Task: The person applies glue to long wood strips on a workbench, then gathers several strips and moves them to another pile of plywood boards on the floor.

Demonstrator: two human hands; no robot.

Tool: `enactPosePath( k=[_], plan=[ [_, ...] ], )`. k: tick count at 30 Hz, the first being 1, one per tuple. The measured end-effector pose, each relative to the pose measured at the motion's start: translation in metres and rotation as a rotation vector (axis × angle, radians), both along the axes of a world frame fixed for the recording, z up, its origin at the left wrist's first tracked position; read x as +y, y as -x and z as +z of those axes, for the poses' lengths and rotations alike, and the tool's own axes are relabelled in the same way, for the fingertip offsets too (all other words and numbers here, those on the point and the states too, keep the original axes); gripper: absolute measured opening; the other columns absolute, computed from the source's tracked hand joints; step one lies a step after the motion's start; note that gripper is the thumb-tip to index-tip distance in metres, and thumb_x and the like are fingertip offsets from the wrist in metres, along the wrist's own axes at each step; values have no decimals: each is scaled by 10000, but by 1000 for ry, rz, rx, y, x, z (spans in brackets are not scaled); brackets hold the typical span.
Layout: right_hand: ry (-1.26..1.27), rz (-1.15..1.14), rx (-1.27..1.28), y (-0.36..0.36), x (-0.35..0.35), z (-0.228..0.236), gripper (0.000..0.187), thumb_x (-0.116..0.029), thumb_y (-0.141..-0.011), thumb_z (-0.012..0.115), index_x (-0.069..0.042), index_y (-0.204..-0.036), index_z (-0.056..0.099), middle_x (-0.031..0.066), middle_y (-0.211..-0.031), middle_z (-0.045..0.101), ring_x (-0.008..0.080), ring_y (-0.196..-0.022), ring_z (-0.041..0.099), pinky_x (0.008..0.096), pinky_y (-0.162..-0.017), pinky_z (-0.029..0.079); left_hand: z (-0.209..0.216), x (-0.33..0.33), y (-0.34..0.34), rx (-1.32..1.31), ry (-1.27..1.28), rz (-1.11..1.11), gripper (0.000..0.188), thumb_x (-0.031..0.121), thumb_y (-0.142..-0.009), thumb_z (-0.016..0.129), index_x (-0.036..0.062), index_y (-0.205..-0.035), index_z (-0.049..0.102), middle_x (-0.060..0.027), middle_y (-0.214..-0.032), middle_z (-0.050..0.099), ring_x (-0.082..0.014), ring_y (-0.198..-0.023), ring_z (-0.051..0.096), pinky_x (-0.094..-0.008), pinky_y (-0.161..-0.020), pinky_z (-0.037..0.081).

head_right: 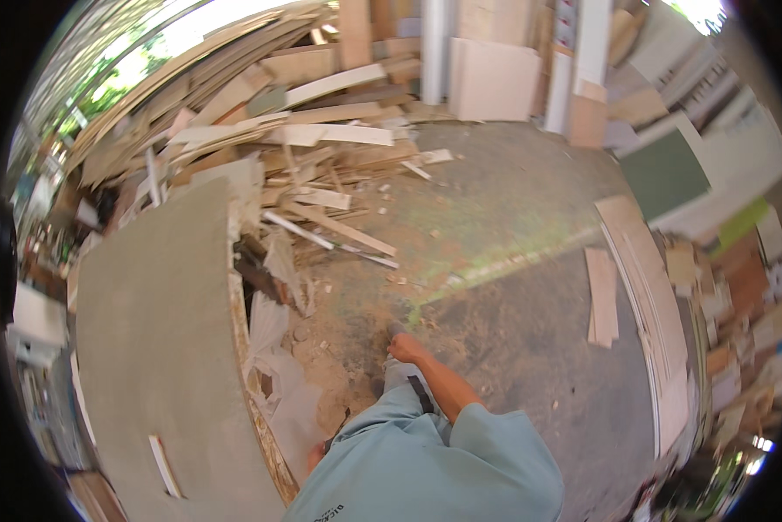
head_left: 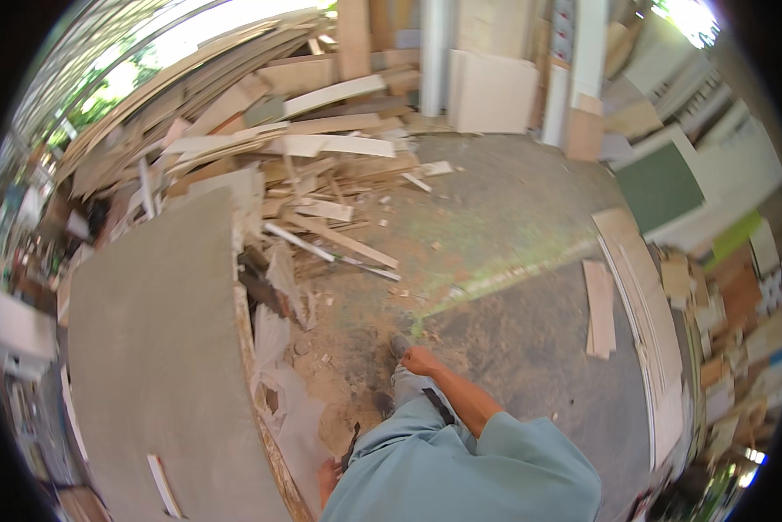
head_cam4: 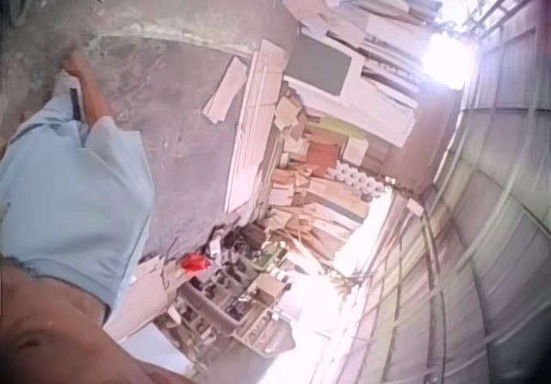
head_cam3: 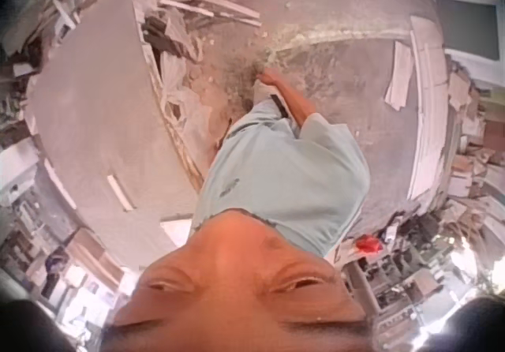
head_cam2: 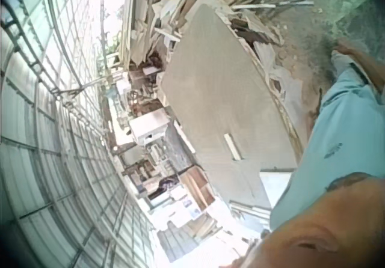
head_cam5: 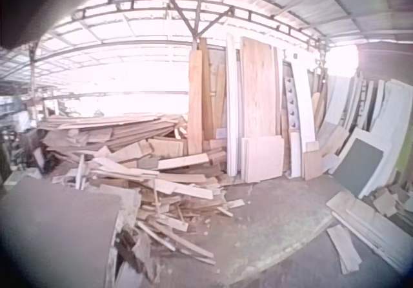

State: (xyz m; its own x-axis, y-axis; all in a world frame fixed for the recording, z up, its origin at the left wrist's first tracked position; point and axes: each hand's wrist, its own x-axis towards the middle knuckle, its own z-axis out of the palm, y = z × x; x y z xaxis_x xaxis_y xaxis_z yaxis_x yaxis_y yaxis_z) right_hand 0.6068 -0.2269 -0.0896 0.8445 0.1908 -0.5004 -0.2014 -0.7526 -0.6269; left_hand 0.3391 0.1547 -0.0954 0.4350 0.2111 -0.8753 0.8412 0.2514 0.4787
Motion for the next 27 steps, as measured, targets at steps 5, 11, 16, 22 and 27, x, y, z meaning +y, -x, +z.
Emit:
enactPosePath(
  k=[5, 11, 16, 22, 27],
  plan=[
    [-94, 54, -31, -95, 75, 3, 351, -324, -870, 652, -6, -980, 752, 199, -936, 742, 356, -879, 703, 465, -792, 523, 2, -27, 29, 37, -51, 190, 460, 371, -960, 593, -9, -1218, 613, -214, -1157, 661, -292, -1030, 657, -412, -854, 522],
    [-344, 42, 105, -230, 168, 2, 376, -329, -871, 687, 29, -977, 736, 129, -887, 741, 247, -823, 717, 377, -686, 531, 5, -64, -23, 44, -85, 284, 462, 348, -960, 593, -23, -1237, 608, -213, -1137, 670, -291, -1013, 667, -404, -838, 534],
    [-453, 84, 198, -311, 276, 69, 377, -358, -893, 693, 6, -976, 741, 137, -924, 732, 260, -879, 714, 385, -730, 531, 25, -71, -68, 16, -198, 375, 466, 328, -960, 592, -34, -1253, 603, -211, -1120, 677, -290, -999, 676, -397, -825, 543],
    [-440, -49, 2, -421, 348, 74, 695, -476, -848, 725, 36, -1297, 590, 244, -1280, 626, 377, -1236, 574, 430, -1022, 446, 43, -83, -133, -88, -292, 402, 471, 305, -960, 592, -47, -1273, 597, -209, -1100, 686, -289, -981, 687, -389, -809, 555],
    [-527, -40, 215, -423, 406, 91, 906, -322, -831, 765, 76, -1510, 317, 245, -1547, 376, 363, -1395, 430, 412, -1142, 355, 58, -117, -130, -86, -435, 675, 475, 285, -960, 592, -58, -1289, 592, -208, -1084, 694, -288, -967, 695, -382, -796, 564]
  ],
)
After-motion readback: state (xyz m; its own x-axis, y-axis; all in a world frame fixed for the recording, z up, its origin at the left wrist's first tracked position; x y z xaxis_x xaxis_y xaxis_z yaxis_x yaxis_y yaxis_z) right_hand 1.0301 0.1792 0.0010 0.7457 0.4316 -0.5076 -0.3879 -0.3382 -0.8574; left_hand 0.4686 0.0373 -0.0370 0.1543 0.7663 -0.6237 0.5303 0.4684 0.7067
